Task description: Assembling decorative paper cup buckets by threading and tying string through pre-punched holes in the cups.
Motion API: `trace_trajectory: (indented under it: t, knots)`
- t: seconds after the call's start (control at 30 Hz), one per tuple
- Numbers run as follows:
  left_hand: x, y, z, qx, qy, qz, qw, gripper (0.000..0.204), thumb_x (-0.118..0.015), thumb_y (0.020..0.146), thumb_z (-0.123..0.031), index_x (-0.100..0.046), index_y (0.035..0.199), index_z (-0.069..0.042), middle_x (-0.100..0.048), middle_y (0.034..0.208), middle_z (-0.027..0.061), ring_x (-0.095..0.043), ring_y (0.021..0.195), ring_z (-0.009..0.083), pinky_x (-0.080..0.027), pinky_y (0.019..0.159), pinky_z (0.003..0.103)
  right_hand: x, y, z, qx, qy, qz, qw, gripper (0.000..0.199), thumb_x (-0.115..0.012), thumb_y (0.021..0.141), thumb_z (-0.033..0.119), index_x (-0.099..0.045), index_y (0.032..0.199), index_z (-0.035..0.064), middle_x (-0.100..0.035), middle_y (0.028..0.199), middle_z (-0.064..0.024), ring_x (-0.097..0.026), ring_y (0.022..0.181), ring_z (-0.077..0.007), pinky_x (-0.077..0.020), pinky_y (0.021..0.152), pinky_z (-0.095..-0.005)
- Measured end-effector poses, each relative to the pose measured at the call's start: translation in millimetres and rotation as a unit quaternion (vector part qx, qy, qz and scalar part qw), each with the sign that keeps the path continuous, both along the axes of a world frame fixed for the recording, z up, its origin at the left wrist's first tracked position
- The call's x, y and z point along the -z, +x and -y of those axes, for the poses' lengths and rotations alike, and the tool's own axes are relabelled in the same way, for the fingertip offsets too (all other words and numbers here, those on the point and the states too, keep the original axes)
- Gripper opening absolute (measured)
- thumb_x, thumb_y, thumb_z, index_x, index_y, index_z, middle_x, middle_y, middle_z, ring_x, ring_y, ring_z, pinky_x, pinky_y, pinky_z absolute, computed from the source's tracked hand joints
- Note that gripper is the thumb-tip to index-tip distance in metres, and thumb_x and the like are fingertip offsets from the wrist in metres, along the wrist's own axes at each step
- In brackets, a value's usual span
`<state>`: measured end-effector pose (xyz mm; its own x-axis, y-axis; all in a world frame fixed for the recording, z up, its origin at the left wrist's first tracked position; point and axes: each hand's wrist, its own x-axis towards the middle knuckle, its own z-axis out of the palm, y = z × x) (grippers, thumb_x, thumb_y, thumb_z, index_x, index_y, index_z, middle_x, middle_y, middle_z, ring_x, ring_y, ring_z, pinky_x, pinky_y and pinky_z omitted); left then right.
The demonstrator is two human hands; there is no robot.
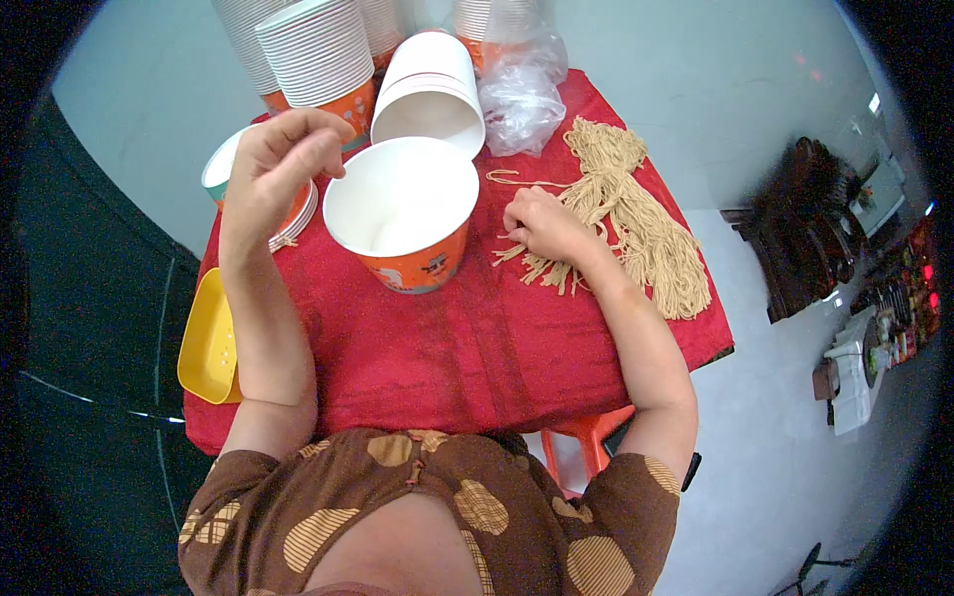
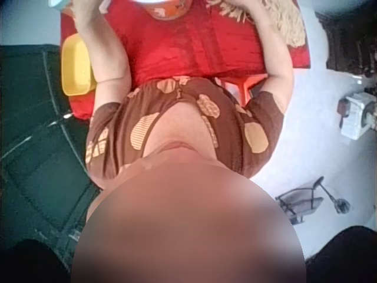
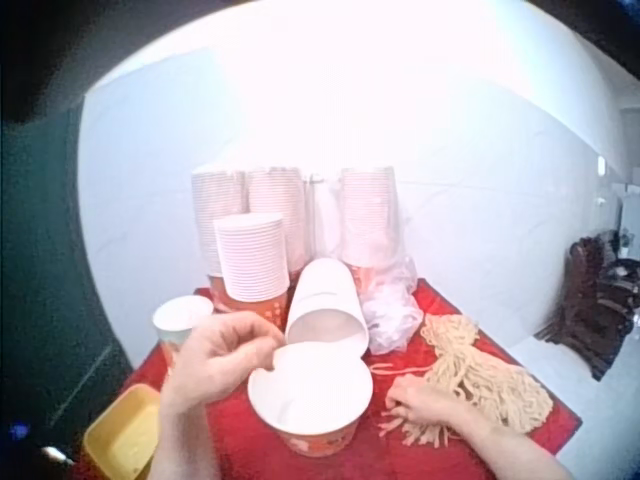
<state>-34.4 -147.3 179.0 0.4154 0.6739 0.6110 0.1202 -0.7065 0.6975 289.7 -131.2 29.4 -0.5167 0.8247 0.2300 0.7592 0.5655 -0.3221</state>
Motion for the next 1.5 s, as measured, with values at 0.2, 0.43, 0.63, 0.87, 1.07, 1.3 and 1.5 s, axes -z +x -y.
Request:
trace_trajectory:
  t: [0.2,0.43,0.63,0.87,1.07,1.3,1.5]
  knots:
    - [1,-23,-9,0.079,-0.013,-0.301,0.950,0.028,-0.065,0.081,-0.018,-0.065,0.099,0.003,-0.067,0.093,0.0132,-0.064,0.089,0.0220,-0.050,0.079,0.034,8,2,0,0.001,0.039,0.028,0.999,0.006,-0.061,0.081,0.006,-0.057,0.078,0.0028,-0.055,0.085,-0.0114,-0.051,0.087,-0.0298,-0.0422,0.079,-0.0399]
    - [31,-47,-54,0.030,-0.011,-0.286,0.958,0.029,-0.047,0.082,0.008,-0.067,0.101,0.000,-0.064,0.120,0.0141,-0.060,0.109,0.0255,-0.046,0.097,0.033,-23,-29,35,-0.058,0.056,-0.021,0.997,0.011,-0.058,0.086,0.012,-0.059,0.078,0.0047,-0.056,0.084,-0.0132,-0.052,0.084,-0.0334,-0.0426,0.076,-0.0435]
    - [36,-35,-56,-0.005,-0.055,-0.306,0.950,0.040,-0.043,0.079,0.017,-0.072,0.095,-0.007,-0.055,0.138,0.0098,-0.043,0.133,0.0299,-0.030,0.113,0.039,-50,-95,94,-0.280,-0.002,-0.020,0.960,0.009,-0.060,0.081,0.009,-0.058,0.078,0.0011,-0.056,0.082,-0.0153,-0.057,0.081,-0.0341,-0.0480,0.075,-0.0437]
    - [44,-40,-66,-0.014,-0.106,-0.317,0.942,0.036,-0.048,0.074,0.012,-0.071,0.098,-0.002,-0.048,0.143,0.0150,-0.053,0.124,0.0317,-0.041,0.104,0.031,-89,-130,119,-0.177,0.136,-0.153,0.963,0.015,-0.062,0.082,-0.001,-0.048,0.089,-0.0027,-0.055,0.115,-0.0232,-0.064,0.076,-0.0347,-0.0532,0.062,-0.0398]
    - [39,-41,-47,-0.118,0.077,-0.369,0.919,0.023,-0.063,0.074,-0.005,-0.069,0.095,0.002,-0.053,0.137,0.0176,-0.058,0.114,0.0337,-0.044,0.099,0.033,-74,-127,90,-0.087,0.198,-0.137,0.967,0.013,-0.059,0.083,-0.001,-0.048,0.091,-0.0027,-0.057,0.112,-0.0284,-0.064,0.081,-0.0391,-0.0540,0.068,-0.0420]
    - [6,-22,-19,-0.117,-0.088,-0.440,0.886,0.015,-0.069,0.072,-0.011,-0.070,0.078,0.003,-0.069,0.081,0.0192,-0.067,0.073,0.0286,-0.052,0.068,0.037,-103,-127,80,-0.060,0.124,-0.193,0.972,0.009,-0.057,0.088,0.003,-0.048,0.090,-0.0012,-0.060,0.081,-0.0191,-0.062,0.073,-0.0385,-0.0484,0.062,-0.0470]
    - [-5,-16,0,-0.045,-0.054,-0.433,0.899,0.024,-0.074,0.078,-0.020,-0.070,0.083,0.003,-0.067,0.074,0.0174,-0.066,0.070,0.0250,-0.051,0.066,0.035,-117,-130,80,-0.062,0.056,-0.305,0.949,0.007,-0.058,0.088,0.003,-0.053,0.087,-0.0008,-0.059,0.069,-0.0178,-0.062,0.065,-0.0351,-0.0471,0.057,-0.0408]
